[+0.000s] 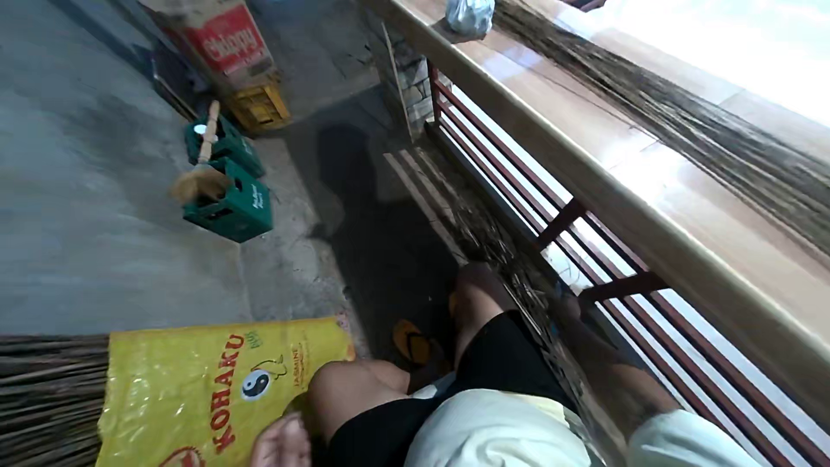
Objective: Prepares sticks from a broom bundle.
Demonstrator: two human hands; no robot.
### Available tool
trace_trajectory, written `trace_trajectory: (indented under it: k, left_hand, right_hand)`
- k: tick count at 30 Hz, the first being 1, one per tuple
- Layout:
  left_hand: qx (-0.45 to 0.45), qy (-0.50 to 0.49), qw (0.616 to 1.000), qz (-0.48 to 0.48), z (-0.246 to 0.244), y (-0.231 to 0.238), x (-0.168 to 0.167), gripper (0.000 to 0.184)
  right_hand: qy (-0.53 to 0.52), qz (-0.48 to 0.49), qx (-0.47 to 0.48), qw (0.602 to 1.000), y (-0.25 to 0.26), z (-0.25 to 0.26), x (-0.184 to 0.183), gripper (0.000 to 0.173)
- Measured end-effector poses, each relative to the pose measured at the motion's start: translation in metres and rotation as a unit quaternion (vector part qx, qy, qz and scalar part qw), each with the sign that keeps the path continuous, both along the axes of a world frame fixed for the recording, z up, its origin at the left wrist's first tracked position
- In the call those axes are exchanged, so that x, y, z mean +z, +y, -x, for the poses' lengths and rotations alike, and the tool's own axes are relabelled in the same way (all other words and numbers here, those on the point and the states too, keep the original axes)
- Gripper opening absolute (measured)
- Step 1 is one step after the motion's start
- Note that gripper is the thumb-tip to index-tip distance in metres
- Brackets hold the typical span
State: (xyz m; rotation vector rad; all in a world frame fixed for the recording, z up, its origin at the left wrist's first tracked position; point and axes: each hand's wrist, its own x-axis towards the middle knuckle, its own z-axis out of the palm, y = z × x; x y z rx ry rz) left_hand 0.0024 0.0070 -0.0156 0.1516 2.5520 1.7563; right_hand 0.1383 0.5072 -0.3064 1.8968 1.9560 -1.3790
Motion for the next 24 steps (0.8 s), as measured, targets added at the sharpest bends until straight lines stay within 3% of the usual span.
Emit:
trace_trajectory:
  k: [3,7,10,13,17,20,24]
  left_hand:
    - [0.017,-0.104,0.994,-0.005,-0.015,0.030,-0.034,0.015]
    - [0.038,-0.143,0.988,-0.051,-0.027,0.052,-0.062,0.013]
    - [0.040,-0.145,0.986,-0.074,-0.030,0.059,-0.068,0.013]
    - [0.025,-0.145,0.986,-0.084,-0.031,0.063,-0.069,0.014]
    - [-0.005,-0.151,0.984,-0.097,-0.034,0.067,-0.070,0.015]
    - [-0.007,-0.144,0.985,-0.098,-0.037,0.068,-0.071,0.015]
    - [0.018,-0.127,0.985,-0.117,-0.038,0.066,-0.070,0.014]
  right_hand:
    - [0.146,-0.004,-0.059,0.988,-0.005,0.022,0.010,0.040]
    - [0.347,0.093,-0.094,0.929,-0.032,0.063,0.104,0.029]
    - [0.445,0.180,-0.003,0.877,-0.073,0.076,0.162,0.021]
    - [0.462,0.261,0.188,0.827,-0.126,0.080,0.196,0.025]
    - [0.457,0.379,0.389,0.704,-0.194,0.091,0.206,0.038]
    - [0.437,0.437,0.436,0.654,-0.225,0.103,0.207,0.041]
    - [0.417,0.467,0.420,0.657,-0.241,0.112,0.214,0.040]
